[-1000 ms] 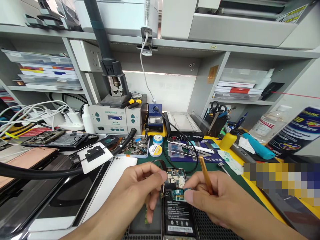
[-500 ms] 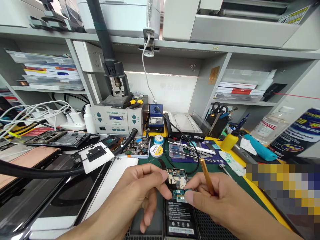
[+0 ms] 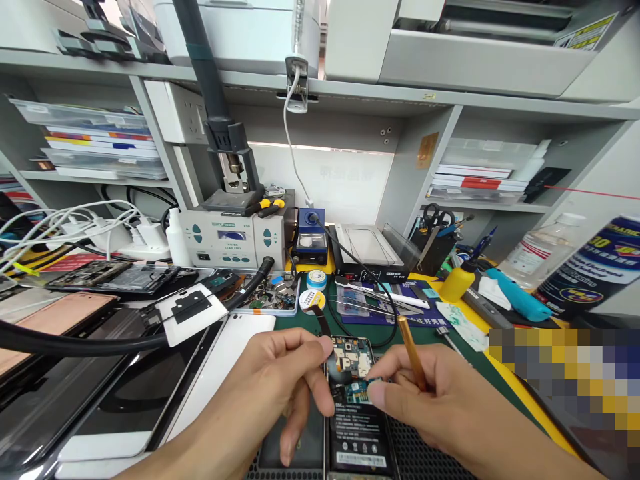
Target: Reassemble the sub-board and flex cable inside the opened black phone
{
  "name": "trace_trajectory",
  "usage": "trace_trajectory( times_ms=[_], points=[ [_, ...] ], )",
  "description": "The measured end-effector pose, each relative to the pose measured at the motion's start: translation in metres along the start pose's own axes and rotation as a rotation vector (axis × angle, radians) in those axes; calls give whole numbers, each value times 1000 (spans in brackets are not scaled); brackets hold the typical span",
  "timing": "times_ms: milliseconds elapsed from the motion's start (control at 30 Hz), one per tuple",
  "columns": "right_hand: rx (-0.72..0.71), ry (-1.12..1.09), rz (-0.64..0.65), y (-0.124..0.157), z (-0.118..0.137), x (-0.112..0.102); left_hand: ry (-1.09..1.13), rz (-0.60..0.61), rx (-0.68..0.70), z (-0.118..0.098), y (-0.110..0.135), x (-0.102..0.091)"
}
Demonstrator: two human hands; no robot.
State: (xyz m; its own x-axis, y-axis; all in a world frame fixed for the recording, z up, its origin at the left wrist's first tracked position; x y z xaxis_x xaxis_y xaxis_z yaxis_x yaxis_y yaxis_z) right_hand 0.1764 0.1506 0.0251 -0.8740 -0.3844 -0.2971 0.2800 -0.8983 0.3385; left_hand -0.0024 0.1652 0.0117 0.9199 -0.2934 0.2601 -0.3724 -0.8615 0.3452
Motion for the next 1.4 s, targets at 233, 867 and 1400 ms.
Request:
trace_trajectory(
  times_ms=[233, 867, 1400],
  points=[
    [-4, -36, 2, 1, -1, 0, -36, 38, -54, 2, -1, 1],
    [35, -105, 27, 1, 0, 0, -28, 35, -75, 2, -2, 1],
    [-6, -147, -25, -4, -5, -3, -41, -7, -76, 1, 4, 0]
  ],
)
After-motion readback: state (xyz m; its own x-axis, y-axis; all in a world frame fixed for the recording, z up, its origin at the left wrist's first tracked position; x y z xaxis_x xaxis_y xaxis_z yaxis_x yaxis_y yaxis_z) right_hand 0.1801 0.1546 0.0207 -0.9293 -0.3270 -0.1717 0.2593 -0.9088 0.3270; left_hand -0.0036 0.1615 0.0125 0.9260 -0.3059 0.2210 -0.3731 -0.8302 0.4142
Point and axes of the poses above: each hand's wrist, its own y-axis away from the middle knuckle, its own x-axis out of the palm, z = x × y, the point moved 5 cm from there along -y, towards the middle knuckle
